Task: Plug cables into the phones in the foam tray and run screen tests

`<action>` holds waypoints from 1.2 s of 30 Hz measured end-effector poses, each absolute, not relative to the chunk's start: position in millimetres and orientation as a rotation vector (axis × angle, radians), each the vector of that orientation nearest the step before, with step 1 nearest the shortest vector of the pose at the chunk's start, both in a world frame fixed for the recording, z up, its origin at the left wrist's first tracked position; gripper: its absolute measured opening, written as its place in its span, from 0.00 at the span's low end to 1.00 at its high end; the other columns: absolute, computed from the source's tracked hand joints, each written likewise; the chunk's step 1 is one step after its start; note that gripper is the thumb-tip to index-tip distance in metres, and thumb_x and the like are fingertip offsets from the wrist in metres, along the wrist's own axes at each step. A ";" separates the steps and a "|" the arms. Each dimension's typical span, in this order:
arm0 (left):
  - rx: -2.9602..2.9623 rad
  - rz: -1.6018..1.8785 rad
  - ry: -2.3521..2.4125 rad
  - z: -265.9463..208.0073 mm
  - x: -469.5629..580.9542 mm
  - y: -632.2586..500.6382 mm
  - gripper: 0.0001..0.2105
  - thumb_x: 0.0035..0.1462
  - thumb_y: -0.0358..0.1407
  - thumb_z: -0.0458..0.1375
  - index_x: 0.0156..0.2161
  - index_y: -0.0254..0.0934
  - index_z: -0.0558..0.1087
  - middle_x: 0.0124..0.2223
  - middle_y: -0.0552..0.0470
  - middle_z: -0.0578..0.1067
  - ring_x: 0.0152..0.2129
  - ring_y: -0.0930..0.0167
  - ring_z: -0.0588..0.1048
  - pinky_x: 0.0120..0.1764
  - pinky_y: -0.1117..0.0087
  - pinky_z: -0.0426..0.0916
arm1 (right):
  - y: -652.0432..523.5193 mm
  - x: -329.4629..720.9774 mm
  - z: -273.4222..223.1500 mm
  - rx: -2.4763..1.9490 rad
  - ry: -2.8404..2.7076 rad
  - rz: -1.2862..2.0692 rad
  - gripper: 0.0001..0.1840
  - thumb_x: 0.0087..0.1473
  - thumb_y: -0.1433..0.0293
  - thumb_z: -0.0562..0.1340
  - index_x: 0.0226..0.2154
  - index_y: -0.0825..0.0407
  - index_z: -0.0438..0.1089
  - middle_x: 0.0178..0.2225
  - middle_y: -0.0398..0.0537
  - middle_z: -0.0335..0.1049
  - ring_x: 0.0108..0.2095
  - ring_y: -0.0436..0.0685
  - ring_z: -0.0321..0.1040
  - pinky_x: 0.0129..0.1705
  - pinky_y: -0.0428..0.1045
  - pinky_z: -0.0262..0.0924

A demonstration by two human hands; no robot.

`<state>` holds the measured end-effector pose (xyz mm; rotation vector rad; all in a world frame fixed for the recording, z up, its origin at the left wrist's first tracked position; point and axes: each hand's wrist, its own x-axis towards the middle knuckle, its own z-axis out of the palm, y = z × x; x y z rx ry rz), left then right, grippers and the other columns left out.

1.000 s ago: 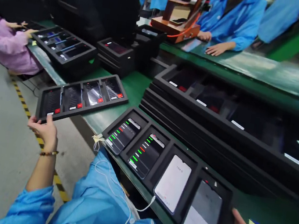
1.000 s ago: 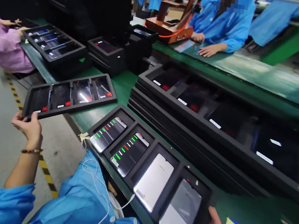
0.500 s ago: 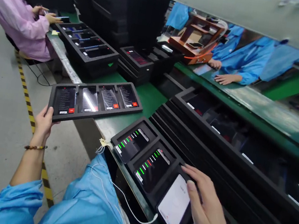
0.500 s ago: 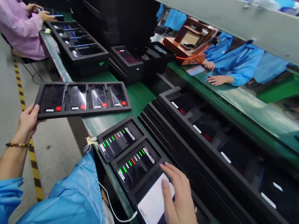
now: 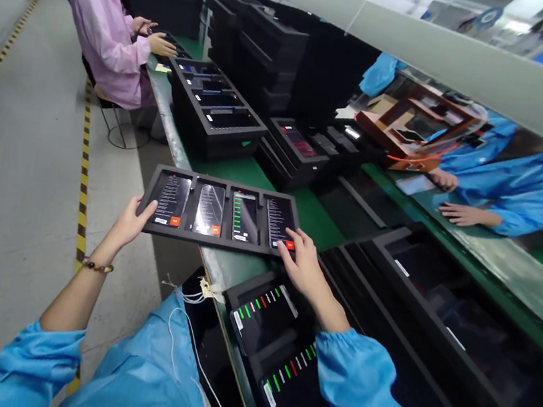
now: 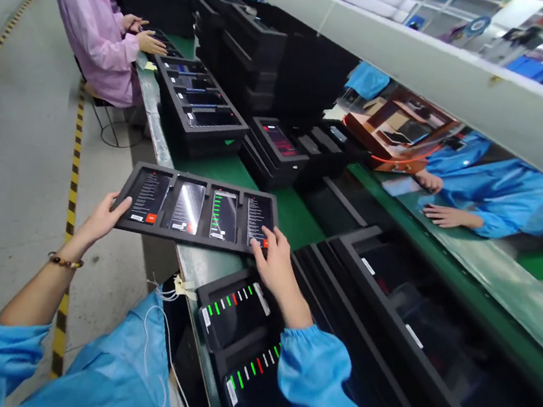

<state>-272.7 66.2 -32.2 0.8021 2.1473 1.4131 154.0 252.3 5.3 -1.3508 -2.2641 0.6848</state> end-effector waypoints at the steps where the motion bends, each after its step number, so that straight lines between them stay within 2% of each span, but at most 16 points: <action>1: 0.822 1.398 2.168 -32.1 -272.1 71.3 0.32 0.63 0.56 0.67 0.62 0.34 0.76 0.59 0.37 0.82 0.58 0.53 0.80 0.64 0.52 0.73 | 263.2 147.4 -2.0 -1.375 -2.251 0.688 0.47 0.66 0.34 0.51 0.68 0.51 0.67 0.73 0.70 0.54 0.77 0.76 0.48 0.76 0.74 0.49; 4: 0.837 1.357 2.258 -35.3 -269.1 84.3 0.32 0.66 0.57 0.65 0.65 0.35 0.74 0.61 0.34 0.80 0.60 0.51 0.79 0.67 0.49 0.69 | 287.1 133.8 -18.9 -1.429 -2.216 0.715 0.52 0.64 0.32 0.49 0.71 0.54 0.63 0.75 0.74 0.50 0.79 0.79 0.41 0.76 0.77 0.46; 7: 0.813 1.362 2.315 -40.3 -267.2 93.8 0.30 0.67 0.57 0.63 0.63 0.38 0.75 0.59 0.35 0.82 0.59 0.50 0.79 0.67 0.48 0.68 | 306.2 126.8 -29.2 -1.454 -2.187 0.764 0.52 0.64 0.30 0.48 0.73 0.50 0.59 0.76 0.68 0.50 0.81 0.76 0.37 0.78 0.76 0.41; 11: 0.840 1.322 2.354 -43.8 -267.8 101.4 0.30 0.70 0.57 0.60 0.67 0.39 0.73 0.64 0.34 0.79 0.63 0.47 0.76 0.68 0.44 0.66 | 332.0 123.9 -33.1 -1.485 -2.121 0.846 0.50 0.64 0.30 0.49 0.75 0.43 0.56 0.79 0.60 0.49 0.81 0.74 0.34 0.79 0.77 0.37; 13: 0.857 1.315 2.352 -45.5 -268.7 102.4 0.30 0.72 0.55 0.57 0.69 0.38 0.72 0.67 0.33 0.77 0.66 0.47 0.74 0.69 0.43 0.65 | 342.1 126.4 -31.6 -1.506 -2.088 0.899 0.50 0.64 0.30 0.49 0.75 0.42 0.55 0.79 0.59 0.50 0.81 0.74 0.37 0.79 0.76 0.38; 17: 0.861 1.367 2.333 -51.0 -270.7 101.8 0.30 0.73 0.56 0.56 0.70 0.40 0.71 0.70 0.34 0.74 0.69 0.49 0.71 0.72 0.45 0.61 | 351.4 136.1 -26.5 -1.534 -2.040 1.018 0.48 0.66 0.32 0.47 0.76 0.42 0.53 0.77 0.58 0.57 0.77 0.69 0.54 0.77 0.71 0.51; 19: 0.854 1.381 2.339 -53.6 -270.9 101.5 0.30 0.73 0.56 0.57 0.70 0.40 0.71 0.72 0.35 0.72 0.71 0.50 0.69 0.74 0.46 0.59 | 351.6 138.4 -25.0 -1.541 -2.024 1.049 0.48 0.68 0.34 0.46 0.76 0.44 0.52 0.76 0.59 0.59 0.75 0.67 0.58 0.77 0.68 0.53; 24: 0.896 1.458 2.325 -55.6 -268.1 98.3 0.31 0.72 0.56 0.58 0.71 0.40 0.69 0.73 0.36 0.71 0.72 0.52 0.67 0.74 0.49 0.59 | 348.6 133.5 -25.9 -1.576 -1.980 1.006 0.47 0.66 0.34 0.51 0.73 0.44 0.58 0.77 0.59 0.56 0.78 0.70 0.50 0.78 0.72 0.48; 27: 0.921 1.468 2.319 -55.0 -269.0 98.6 0.32 0.71 0.57 0.58 0.70 0.41 0.70 0.72 0.36 0.71 0.71 0.50 0.68 0.74 0.47 0.58 | 348.0 131.2 -26.8 -1.577 -1.969 0.981 0.44 0.65 0.33 0.51 0.71 0.40 0.61 0.76 0.57 0.58 0.77 0.70 0.52 0.78 0.73 0.49; 29: 0.894 1.555 2.256 -56.7 -272.0 102.7 0.30 0.70 0.57 0.59 0.69 0.41 0.71 0.72 0.37 0.71 0.71 0.52 0.68 0.74 0.49 0.59 | 348.2 131.1 -27.5 -1.573 -1.975 0.966 0.44 0.65 0.33 0.50 0.71 0.40 0.61 0.76 0.57 0.59 0.77 0.70 0.52 0.77 0.73 0.49; 31: 0.608 1.756 2.081 -63.6 -273.7 107.4 0.29 0.72 0.58 0.55 0.66 0.41 0.72 0.69 0.38 0.74 0.66 0.57 0.73 0.69 0.56 0.66 | 348.4 131.0 -28.7 -1.572 -1.990 0.951 0.45 0.66 0.33 0.50 0.71 0.43 0.61 0.76 0.59 0.57 0.78 0.70 0.50 0.78 0.73 0.48; 32: 0.395 1.833 1.975 -69.8 -272.2 107.7 0.28 0.74 0.58 0.50 0.65 0.41 0.71 0.65 0.39 0.77 0.61 0.61 0.77 0.64 0.60 0.70 | 348.5 130.8 -29.6 -1.574 -1.997 0.945 0.46 0.65 0.33 0.50 0.71 0.44 0.61 0.77 0.60 0.56 0.78 0.70 0.49 0.78 0.73 0.48; 34: 0.002 1.840 1.804 -87.9 -260.6 99.4 0.28 0.77 0.57 0.39 0.63 0.41 0.69 0.54 0.43 0.81 0.46 0.68 0.82 0.49 0.69 0.76 | 348.4 129.7 -31.8 -1.578 -2.007 0.933 0.47 0.65 0.32 0.50 0.71 0.45 0.60 0.78 0.60 0.54 0.79 0.71 0.46 0.79 0.73 0.46; 35: -0.114 1.769 1.764 -99.3 -249.3 89.4 0.28 0.78 0.56 0.36 0.61 0.41 0.69 0.47 0.46 0.81 0.38 0.70 0.82 0.42 0.71 0.76 | 348.3 128.9 -33.1 -1.579 -2.011 0.928 0.48 0.65 0.32 0.50 0.71 0.45 0.61 0.78 0.60 0.53 0.79 0.72 0.44 0.79 0.73 0.44; 36: -0.169 1.670 1.737 -111.7 -234.1 75.8 0.26 0.78 0.55 0.39 0.58 0.41 0.70 0.39 0.50 0.80 0.30 0.71 0.80 0.36 0.73 0.74 | 348.2 128.1 -34.5 -1.578 -2.013 0.924 0.48 0.64 0.32 0.51 0.71 0.46 0.61 0.78 0.60 0.52 0.80 0.73 0.43 0.79 0.73 0.43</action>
